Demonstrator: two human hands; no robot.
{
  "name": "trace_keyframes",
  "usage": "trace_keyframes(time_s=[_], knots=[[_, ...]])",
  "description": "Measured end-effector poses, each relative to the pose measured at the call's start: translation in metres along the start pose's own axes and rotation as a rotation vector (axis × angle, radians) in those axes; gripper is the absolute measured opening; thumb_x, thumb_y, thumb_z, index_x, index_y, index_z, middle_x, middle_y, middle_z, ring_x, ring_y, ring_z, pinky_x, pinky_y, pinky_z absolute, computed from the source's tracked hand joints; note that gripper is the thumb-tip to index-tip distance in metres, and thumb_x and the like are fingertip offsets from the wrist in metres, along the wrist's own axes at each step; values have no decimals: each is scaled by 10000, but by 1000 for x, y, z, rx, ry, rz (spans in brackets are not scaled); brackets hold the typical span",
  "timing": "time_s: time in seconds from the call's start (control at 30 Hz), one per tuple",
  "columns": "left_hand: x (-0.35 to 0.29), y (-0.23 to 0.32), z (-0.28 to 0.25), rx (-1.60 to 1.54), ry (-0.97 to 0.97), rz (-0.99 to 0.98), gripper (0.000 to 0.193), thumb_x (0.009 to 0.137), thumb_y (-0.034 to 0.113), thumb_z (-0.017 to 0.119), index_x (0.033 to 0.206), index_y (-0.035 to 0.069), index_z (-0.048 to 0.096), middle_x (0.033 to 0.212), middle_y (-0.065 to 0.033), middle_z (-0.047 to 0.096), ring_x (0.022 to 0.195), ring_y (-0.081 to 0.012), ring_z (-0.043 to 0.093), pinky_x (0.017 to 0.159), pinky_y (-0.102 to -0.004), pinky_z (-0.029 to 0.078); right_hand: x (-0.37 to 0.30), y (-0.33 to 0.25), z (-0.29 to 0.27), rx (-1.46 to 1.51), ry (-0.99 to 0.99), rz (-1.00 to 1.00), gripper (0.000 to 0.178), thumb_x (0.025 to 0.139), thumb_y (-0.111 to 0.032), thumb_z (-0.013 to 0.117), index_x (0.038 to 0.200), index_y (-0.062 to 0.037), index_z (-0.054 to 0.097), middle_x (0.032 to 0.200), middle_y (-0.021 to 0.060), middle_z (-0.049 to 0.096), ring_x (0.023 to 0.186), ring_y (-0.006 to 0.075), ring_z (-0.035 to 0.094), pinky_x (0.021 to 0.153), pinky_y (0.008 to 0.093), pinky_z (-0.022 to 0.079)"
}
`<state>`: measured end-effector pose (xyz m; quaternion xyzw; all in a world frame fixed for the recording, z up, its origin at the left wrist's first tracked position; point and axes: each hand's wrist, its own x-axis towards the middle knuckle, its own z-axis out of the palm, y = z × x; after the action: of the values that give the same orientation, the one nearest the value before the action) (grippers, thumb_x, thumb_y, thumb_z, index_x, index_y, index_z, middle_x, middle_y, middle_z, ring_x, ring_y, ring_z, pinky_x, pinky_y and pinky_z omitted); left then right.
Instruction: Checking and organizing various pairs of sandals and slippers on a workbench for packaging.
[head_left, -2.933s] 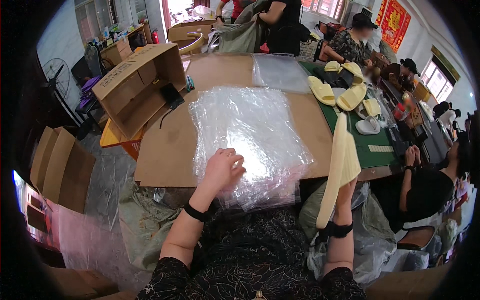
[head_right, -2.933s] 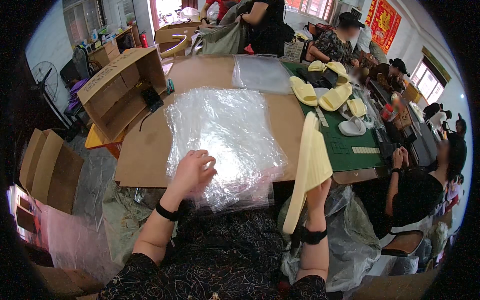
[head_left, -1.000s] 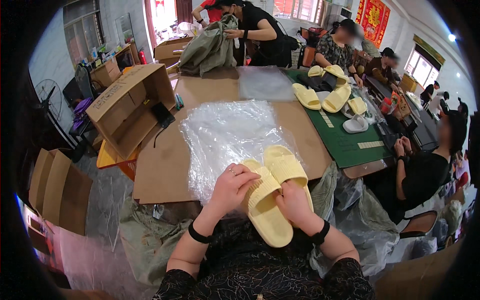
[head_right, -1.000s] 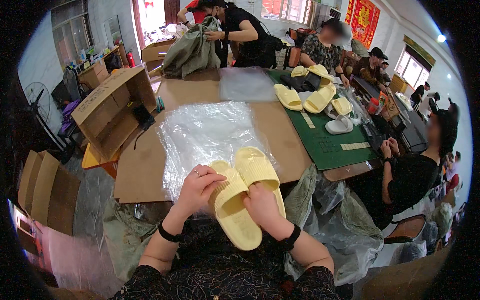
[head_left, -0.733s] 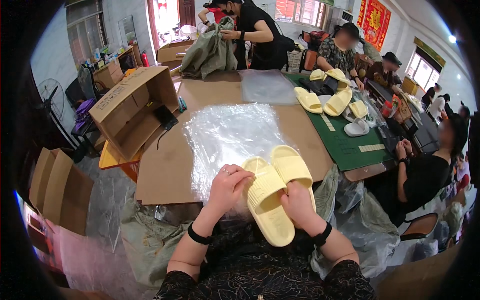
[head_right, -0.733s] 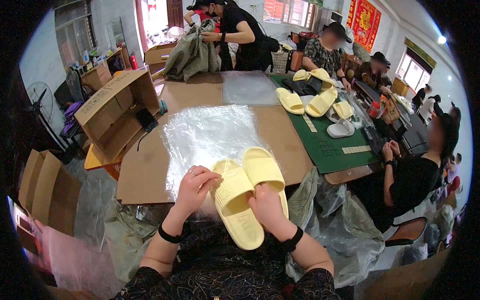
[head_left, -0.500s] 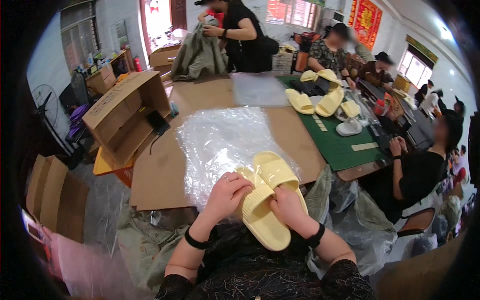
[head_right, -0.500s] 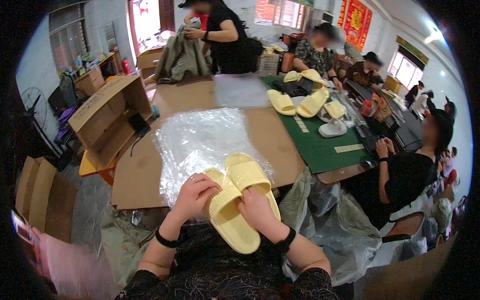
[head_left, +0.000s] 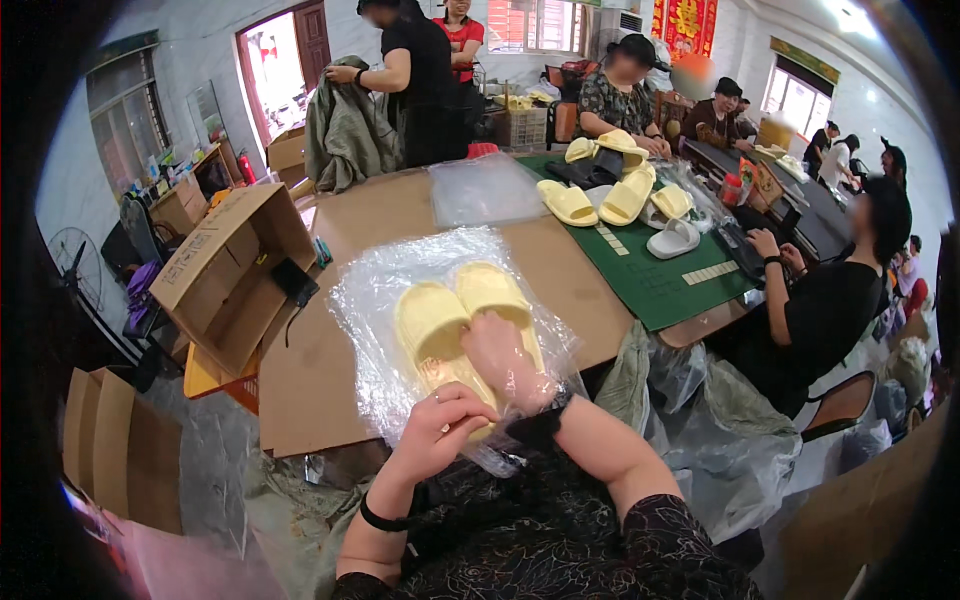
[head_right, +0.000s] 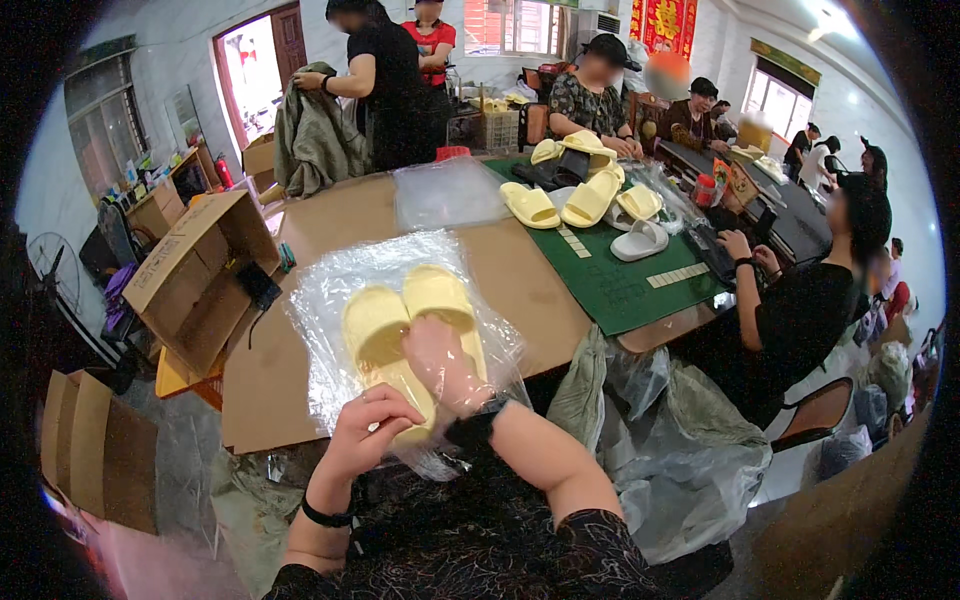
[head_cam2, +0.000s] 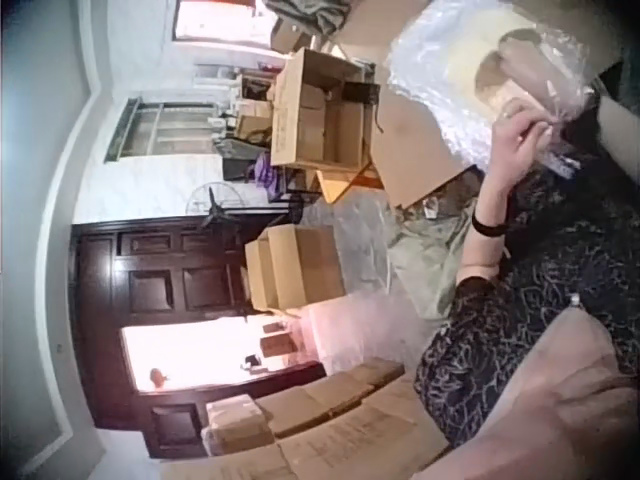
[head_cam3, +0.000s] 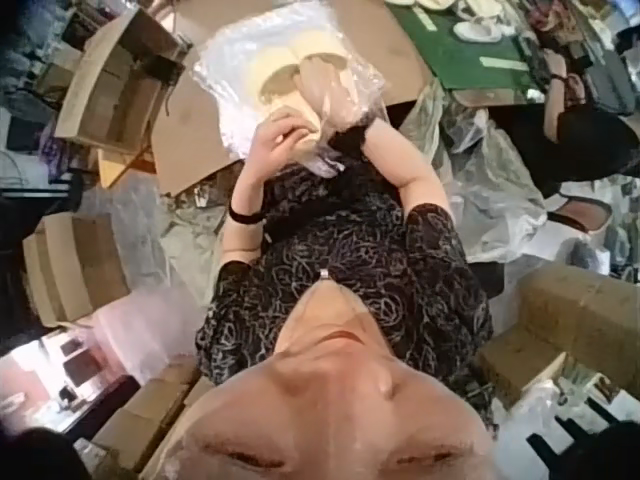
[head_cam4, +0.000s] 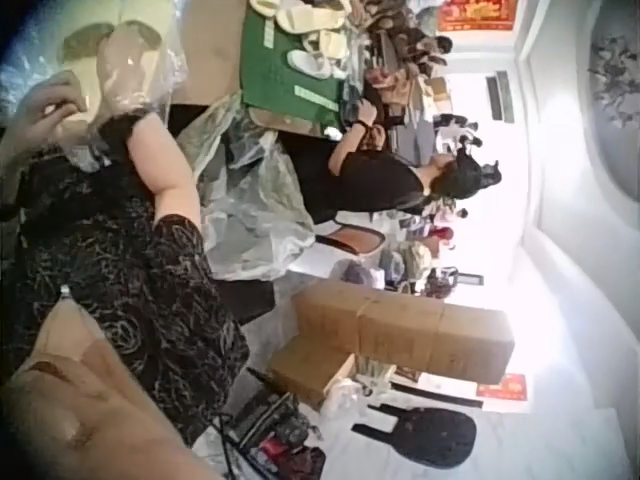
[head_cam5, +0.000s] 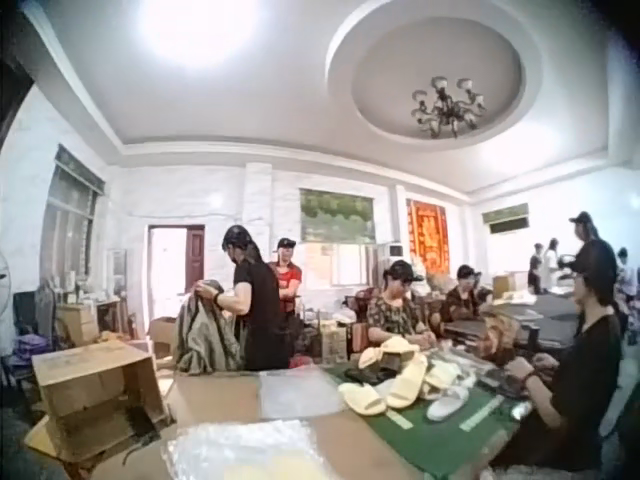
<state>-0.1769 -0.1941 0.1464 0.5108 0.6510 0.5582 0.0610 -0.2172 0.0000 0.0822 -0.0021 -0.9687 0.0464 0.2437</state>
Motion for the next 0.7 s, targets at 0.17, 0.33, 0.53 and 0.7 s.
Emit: trace_keyframes(time_s=[0.17,0.33,0.53,0.7], knots=[[-6,3,-15,125,115,-25,130,833,-44,678,924,27,737,847,-69,633,772,-180,606,675,-282,471,56,-6,3,218,2,294,271,921,-226,581,858,30,647,939,237,641,897,389,652,716,478,553],[-13,-22,-31,246,140,-178,118,863,38,678,964,33,737,906,-90,644,799,-206,606,700,-295,489,33,3,57,432,81,354,452,885,-303,661,1164,37,558,1099,276,568,1042,416,585,897,500,481],[-11,-64,-49,492,358,-140,267,893,111,667,1151,43,679,1255,-162,629,1143,-314,606,965,-388,469,-66,-31,-17,262,125,-63,552,865,-286,711,1309,2,558,1197,199,609,1049,337,623,881,411,517],[4,-112,-41,743,312,-209,592,949,366,624,1442,79,465,1580,-253,274,1459,-447,244,1176,-489,256,-63,-40,-137,911,-405,60,299,860,-253,731,1085,-57,707,934,97,690,810,253,674,713,376,543]])
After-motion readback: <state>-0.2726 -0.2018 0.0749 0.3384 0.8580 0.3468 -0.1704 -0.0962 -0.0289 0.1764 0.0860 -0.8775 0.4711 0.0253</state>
